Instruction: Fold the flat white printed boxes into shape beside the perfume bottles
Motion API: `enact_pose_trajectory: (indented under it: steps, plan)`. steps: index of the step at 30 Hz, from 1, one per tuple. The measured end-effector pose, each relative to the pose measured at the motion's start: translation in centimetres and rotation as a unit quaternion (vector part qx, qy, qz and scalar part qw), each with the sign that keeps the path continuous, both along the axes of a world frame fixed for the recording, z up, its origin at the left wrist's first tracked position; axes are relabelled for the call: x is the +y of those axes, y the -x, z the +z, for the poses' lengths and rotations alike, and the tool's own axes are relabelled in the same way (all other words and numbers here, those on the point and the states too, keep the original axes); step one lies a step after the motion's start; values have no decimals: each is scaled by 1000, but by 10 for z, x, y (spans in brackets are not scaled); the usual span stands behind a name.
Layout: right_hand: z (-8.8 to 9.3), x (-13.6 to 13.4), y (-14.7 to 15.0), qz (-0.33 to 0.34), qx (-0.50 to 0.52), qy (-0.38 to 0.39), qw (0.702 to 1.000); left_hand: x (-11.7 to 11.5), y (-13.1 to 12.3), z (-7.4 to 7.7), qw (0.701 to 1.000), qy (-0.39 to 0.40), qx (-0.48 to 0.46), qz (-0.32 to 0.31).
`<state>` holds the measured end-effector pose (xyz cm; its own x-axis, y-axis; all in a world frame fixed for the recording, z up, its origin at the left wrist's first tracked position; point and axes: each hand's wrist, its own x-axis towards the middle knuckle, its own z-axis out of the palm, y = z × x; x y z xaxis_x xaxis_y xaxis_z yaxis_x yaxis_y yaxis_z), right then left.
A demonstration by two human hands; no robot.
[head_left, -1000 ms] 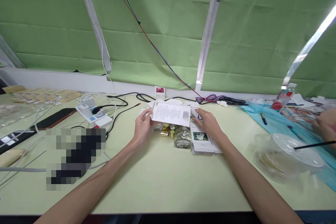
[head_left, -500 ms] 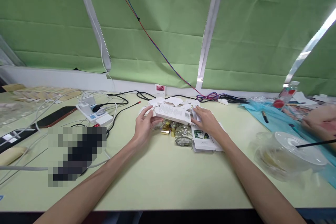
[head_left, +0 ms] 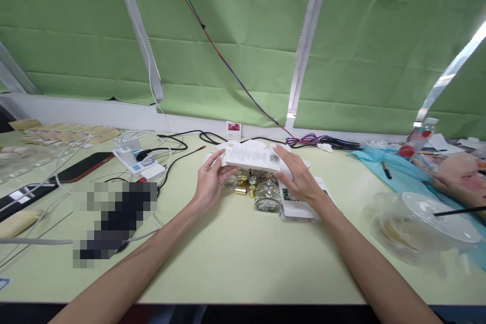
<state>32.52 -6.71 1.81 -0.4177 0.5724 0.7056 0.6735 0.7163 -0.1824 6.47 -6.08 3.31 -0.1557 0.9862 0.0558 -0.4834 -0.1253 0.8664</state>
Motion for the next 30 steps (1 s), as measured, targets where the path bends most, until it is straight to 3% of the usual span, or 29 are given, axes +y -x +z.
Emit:
enact_pose_trajectory:
  steps: [12, 21, 30]
  plan:
    - [-1, -5, 6, 41, 37, 16, 998, -4, -2, 1, 999, -16, 12, -32]
    - [1, -7, 9, 29, 66, 4, 997, -7, -3, -4, 993, -97, 35, -57]
    - [4, -14, 24, 47, 82, -17, 995, -10, -5, -12, 981, -101, 74, -148]
